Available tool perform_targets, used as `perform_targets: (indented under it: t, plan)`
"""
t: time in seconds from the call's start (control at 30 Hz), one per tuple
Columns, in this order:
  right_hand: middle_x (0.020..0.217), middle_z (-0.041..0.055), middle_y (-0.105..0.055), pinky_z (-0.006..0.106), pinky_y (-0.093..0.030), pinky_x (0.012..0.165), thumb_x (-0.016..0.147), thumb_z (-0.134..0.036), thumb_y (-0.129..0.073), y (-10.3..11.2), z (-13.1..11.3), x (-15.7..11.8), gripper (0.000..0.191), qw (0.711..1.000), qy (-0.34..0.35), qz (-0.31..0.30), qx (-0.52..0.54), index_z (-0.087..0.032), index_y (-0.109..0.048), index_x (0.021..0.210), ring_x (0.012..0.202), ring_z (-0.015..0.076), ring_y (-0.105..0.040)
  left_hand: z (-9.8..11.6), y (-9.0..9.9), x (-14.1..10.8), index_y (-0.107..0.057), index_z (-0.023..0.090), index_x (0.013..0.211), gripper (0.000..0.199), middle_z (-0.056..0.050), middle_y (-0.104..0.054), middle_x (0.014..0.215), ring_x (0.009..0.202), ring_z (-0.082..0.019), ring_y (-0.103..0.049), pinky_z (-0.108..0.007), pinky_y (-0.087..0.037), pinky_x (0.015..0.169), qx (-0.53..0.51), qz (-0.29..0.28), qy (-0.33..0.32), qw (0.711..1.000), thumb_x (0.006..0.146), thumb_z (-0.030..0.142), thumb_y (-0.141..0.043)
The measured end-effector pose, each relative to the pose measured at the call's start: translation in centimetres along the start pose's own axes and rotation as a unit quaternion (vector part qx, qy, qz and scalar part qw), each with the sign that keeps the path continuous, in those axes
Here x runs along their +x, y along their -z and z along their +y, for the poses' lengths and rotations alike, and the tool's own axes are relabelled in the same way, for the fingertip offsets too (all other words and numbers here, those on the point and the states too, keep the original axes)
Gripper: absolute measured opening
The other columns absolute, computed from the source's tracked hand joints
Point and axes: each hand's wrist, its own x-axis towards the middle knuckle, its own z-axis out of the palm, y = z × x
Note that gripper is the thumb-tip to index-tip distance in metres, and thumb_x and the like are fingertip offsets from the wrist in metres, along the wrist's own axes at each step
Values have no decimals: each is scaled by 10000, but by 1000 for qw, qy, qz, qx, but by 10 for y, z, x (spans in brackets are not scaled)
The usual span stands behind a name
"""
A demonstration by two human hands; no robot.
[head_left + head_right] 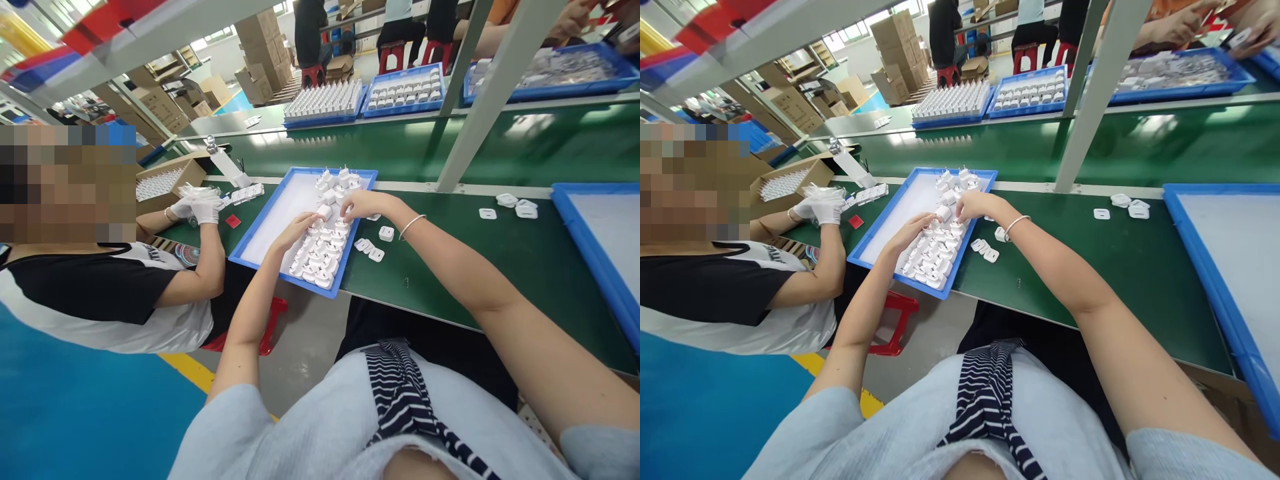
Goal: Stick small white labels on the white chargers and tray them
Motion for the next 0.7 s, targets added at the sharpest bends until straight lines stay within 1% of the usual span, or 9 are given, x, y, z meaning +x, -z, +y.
perform_targets:
  t: [0.07,0.17,0.27,0.33,0.43,0.53,0.6,0.63,0.7]
  plan:
    - [1059,107,-775,259,-500,756,871,-107,-611,-5,3,3,240,1000,-12,20,-5,-146,-789,1027,961,228,-705,1,2,1,-779,199,944,387,-46,-715,1093,1004,-198,-589,-259,-443,844,7,-8,8,1000,848,540,-622]
    - [1202,154,-738,275,-497,838,844,-24,-565,-12,8,10,380,998,-20,57,-21,-109,-743,1169,1077,254,-682,2,6,3,-772,202,998,435,-56,-716,1075,896,-175,-601,-252,-451,759,14,-11,34,999,815,575,-644]
    - [1265,135,-717,281,-494,894,787,-90,-710,-18,13,17,538,998,-3,62,-27,-148,-669,1321,1131,261,-666,3,8,11,-722,220,1116,490,-67,-690,1141,990,-187,-615,-245,-466,778,18,24,57,998,813,592,-626]
    - [1292,159,-699,304,-484,941,804,-168,-742,-20,13,20,522,997,1,73,-29,-123,-667,1318,1187,280,-644,5,8,22,-683,219,1154,521,-76,-681,1122,1042,-210,-617,-268,-483,813,27,54,74,995,777,579,-670]
    - [1253,214,-703,336,-477,949,877,-272,-696,-23,6,24,411,995,1,90,-30,-55,-710,1225,1195,307,-639,12,11,44,-704,191,1062,528,-78,-695,960,965,-243,-641,-341,-514,833,52,52,112,991,624,453,-838]
    - [1068,161,-767,299,-491,832,867,-354,-712,-25,-10,26,370,997,28,67,-18,-82,-763,1113,1011,262,-698,21,17,66,-748,160,864,394,-75,-690,787,857,-259,-658,-400,-540,816,77,6,150,986,535,314,-899]
    - [919,105,-778,276,-478,735,839,-375,-735,-24,-22,25,297,998,52,37,-7,-122,-796,983,865,223,-702,26,22,78,-747,146,798,298,-76,-690,748,808,-240,-661,-409,-557,798,91,-29,172,981,565,262,-892]
    - [853,90,-771,276,-467,694,825,-395,-745,-22,-26,25,279,998,59,22,-3,-133,-801,902,806,214,-693,27,24,83,-740,139,804,264,-71,-693,754,793,-221,-662,-404,-568,790,97,-45,180,978,610,252,-878]
    - [772,84,-749,284,-453,645,801,-473,-752,-16,-30,23,338,998,63,2,5,-139,-786,767,731,211,-672,27,25,90,-713,127,869,216,-54,-696,809,795,-179,-666,-377,-586,782,105,-68,189,974,745,267,-821]
